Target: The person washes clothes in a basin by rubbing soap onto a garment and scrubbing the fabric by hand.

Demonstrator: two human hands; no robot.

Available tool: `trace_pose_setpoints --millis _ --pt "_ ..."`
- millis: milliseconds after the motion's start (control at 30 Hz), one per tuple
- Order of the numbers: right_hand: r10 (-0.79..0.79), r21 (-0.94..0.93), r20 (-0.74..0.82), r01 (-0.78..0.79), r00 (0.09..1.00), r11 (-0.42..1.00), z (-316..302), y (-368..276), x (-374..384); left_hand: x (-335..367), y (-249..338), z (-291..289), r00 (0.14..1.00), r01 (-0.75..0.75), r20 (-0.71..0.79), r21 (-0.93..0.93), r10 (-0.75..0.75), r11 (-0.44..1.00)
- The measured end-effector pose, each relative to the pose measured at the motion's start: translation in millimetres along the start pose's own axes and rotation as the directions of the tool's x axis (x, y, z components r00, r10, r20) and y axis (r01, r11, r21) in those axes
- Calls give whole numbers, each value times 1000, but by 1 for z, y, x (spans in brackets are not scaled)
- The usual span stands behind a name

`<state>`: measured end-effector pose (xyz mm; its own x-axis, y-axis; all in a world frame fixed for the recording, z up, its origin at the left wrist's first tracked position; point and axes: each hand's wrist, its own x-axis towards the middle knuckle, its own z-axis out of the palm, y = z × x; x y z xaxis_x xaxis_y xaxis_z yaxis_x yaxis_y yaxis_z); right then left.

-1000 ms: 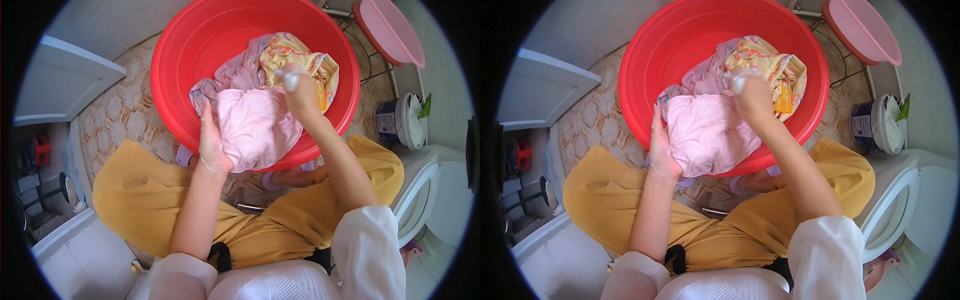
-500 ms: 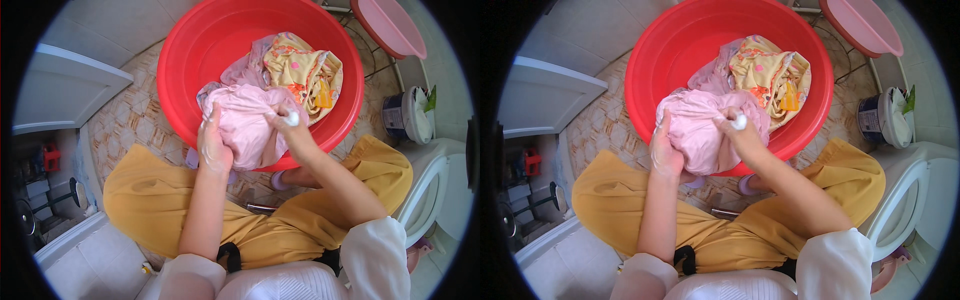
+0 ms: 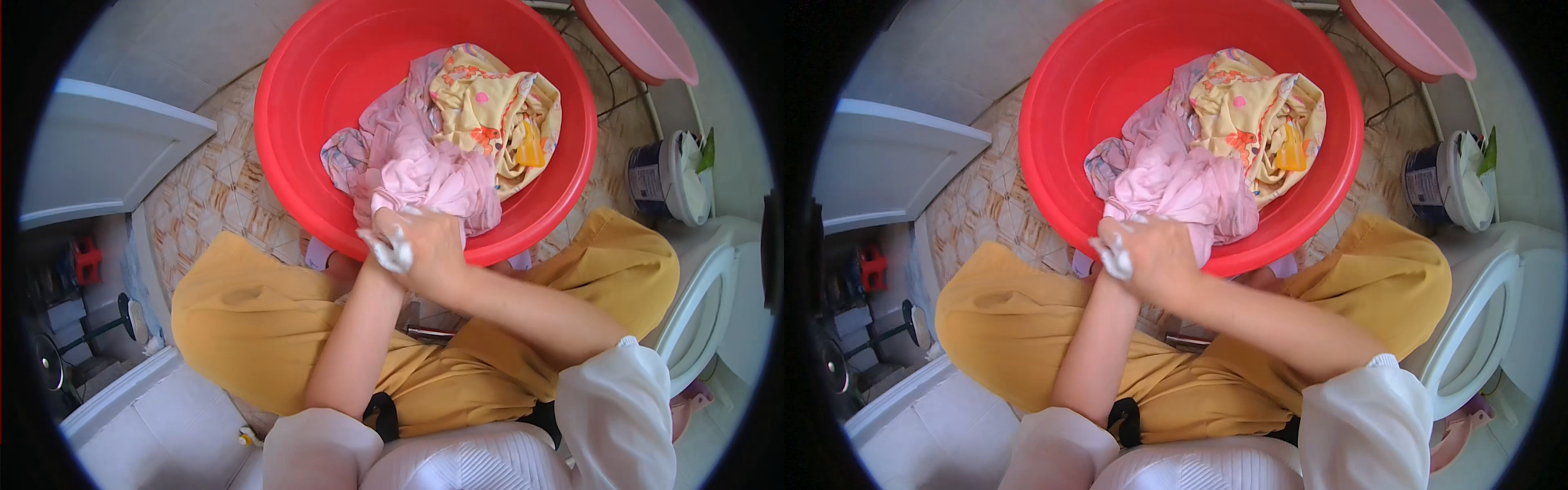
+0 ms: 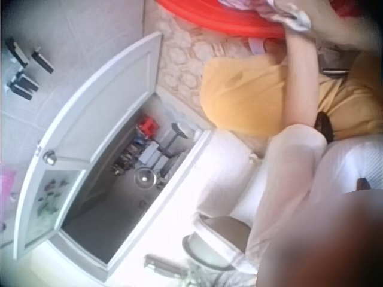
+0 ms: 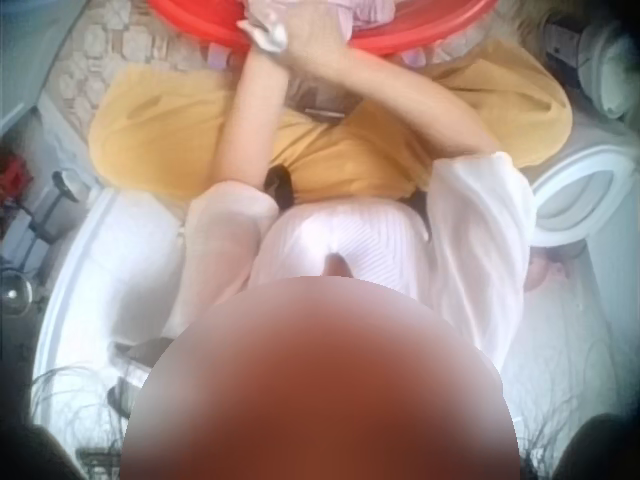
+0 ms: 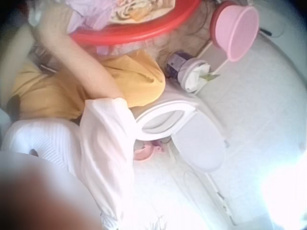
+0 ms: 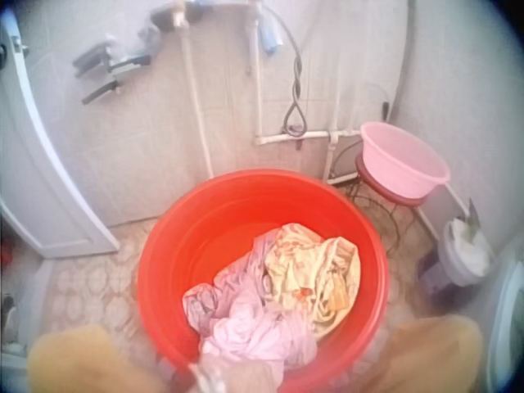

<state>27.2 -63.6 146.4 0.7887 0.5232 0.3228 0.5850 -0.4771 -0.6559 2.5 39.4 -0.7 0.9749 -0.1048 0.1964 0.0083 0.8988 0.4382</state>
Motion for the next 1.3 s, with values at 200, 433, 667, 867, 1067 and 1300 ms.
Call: trace_pose_setpoints --millis 200,433,667,867,1067,1300 --pt "320 -79 -9 -319 947 944 28 67 -10 62 2 121 656 213 -709 -156 -260 965" --pt "2 -127 168 20 986 992 0 30 -3 63 10 122 733 240 -638 -85 -237 967" --pt "394 -25 86 -394 915 919 1 49 14 47 9 97 811 254 -504 -155 -298 955" --pt "102 -210 59 -87 993 974 1 43 4 68 10 121 765 264 -607 -8 -215 964" --pt "344 -372 13 -314 939 873 0 41 11 58 8 91 769 285 -561 -126 -305 950" --pt "-135 -64 68 140 988 988 -2 32 -14 70 1 123 699 227 -657 -171 -282 959"
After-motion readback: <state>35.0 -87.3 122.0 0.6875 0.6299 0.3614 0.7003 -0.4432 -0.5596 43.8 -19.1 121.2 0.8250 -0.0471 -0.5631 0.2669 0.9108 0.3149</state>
